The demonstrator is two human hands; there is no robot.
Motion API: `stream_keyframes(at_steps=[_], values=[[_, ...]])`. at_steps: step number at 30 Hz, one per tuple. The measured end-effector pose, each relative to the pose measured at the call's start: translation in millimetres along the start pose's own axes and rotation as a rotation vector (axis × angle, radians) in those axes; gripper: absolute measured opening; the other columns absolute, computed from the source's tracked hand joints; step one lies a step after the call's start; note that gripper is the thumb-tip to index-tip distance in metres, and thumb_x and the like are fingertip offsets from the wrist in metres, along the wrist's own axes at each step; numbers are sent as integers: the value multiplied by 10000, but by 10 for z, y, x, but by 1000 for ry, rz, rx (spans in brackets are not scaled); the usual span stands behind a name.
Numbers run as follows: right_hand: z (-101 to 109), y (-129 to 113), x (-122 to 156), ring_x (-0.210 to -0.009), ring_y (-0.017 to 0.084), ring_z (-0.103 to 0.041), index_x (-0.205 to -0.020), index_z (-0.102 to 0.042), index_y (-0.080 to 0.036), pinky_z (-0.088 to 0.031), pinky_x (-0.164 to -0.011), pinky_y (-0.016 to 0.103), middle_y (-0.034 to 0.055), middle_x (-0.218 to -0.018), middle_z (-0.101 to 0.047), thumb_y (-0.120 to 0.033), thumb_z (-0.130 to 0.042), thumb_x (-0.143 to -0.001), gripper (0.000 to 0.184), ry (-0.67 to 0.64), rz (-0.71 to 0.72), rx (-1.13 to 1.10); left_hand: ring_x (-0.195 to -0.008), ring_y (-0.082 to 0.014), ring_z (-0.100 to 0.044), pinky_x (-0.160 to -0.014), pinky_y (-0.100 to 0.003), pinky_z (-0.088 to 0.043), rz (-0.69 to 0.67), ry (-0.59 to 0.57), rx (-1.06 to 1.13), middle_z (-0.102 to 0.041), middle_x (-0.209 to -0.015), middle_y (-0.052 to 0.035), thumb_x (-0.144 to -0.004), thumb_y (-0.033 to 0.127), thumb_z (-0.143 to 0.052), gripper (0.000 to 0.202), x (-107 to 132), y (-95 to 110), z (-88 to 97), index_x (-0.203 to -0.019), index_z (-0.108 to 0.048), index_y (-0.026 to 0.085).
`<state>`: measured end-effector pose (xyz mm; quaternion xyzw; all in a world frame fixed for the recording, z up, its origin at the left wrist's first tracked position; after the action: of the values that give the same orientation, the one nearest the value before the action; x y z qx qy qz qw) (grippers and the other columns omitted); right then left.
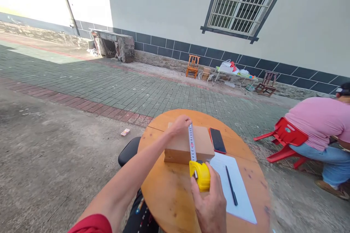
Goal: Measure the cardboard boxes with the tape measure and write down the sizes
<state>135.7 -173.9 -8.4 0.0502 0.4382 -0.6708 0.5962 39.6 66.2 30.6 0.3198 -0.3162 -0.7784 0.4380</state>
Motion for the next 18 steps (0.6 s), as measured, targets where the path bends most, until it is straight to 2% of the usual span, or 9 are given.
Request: stream_keyframes(at_steps=[3,5,7,9,10,12,14,16,18], values=[[82,23,84,-1096,282,-647,-1301,-501,-169,-553,-913,405,160,-1212,-650,-408,-577,-925,452,15,-22,-73,-1011,-213,-614,-890,-335,-488,-66,72,33,-679,-1041,-54,-959,279,-472,231,469,235,11,-846,-644,174],[125,35,165,-1124,276,-637,-1327,-487,-173,-549,-930,408,158,-1238,-638,-392,-567,-935,456,24,-20,-120,-1102,-214,-587,-957,-330,-454,-100,92,55,-666,-1151,-71,-956,271,-436,245,901,360,-56,-840,-639,197],[165,79,278,-1151,275,-628,-1340,-488,-187,-545,-946,412,149,-1258,-633,-380,-564,-938,452,38,-16,-156,-1169,-214,-568,-991,-326,-443,-130,61,76,-650,-1230,-70,-982,313,-392,328,1340,427,-157,-814,-658,217],[201,181,416,-1175,283,-621,-1319,-522,-203,-532,-976,425,137,-1274,-636,-387,-591,-921,444,42,-40,-201,-1276,-223,-505,-1060,-351,-401,-138,66,102,-584,-1363,-62,-997,355,-375,340,1678,404,-194,-934,-692,247],[217,256,484,-1178,288,-622,-1302,-546,-208,-527,-988,429,131,-1278,-640,-397,-615,-904,446,33,-75,-237,-1321,-234,-467,-1097,-371,-372,-127,118,100,-542,-1417,-66,-988,367,-398,316,1781,356,-157,-1000,-693,254],[232,441,590,-1147,294,-645,-1276,-581,-202,-543,-968,414,127,-1279,-651,-423,-668,-862,477,-13,-201,-361,-1390,-252,-394,-1145,-396,-321,-27,276,107,-466,-1490,-81,-950,379,-465,295,1844,174,9,-1125,-661,247],[229,625,618,-1087,293,-676,-1278,-589,-186,-579,-895,382,128,-1266,-667,-450,-711,-822,541,-64,-373,-539,-1425,-258,-351,-1155,-395,-309,149,401,157,-425,-1523,-92,-916,393,-503,363,1755,-75,202,-1224,-607,232],[233,772,529,-1051,289,-687,-1295,-581,-178,-594,-840,365,122,-1247,-681,-469,-736,-792,601,-52,-530,-701,-1417,-271,-374,-1132,-394,-339,308,406,225,-424,-1529,-107,-907,433,-506,462,1574,-293,312,-1316,-537,221],[233,871,320,-1049,281,-676,-1305,-576,-184,-587,-836,371,109,-1227,-687,-480,-744,-776,629,9,-614,-813,-1390,-304,-419,-1096,-410,-375,394,357,262,-439,-1518,-147,-893,489,-525,553,1387,-425,333,-1360,-496,194]])
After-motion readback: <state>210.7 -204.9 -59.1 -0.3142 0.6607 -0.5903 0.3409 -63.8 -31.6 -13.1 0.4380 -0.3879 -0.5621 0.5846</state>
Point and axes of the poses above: each hand's wrist, its own x-axis away from the middle knuckle, its own z-axis out of the back of the hand, y = z × x, the point moved 6 cm from there along -x, towards the middle knuckle
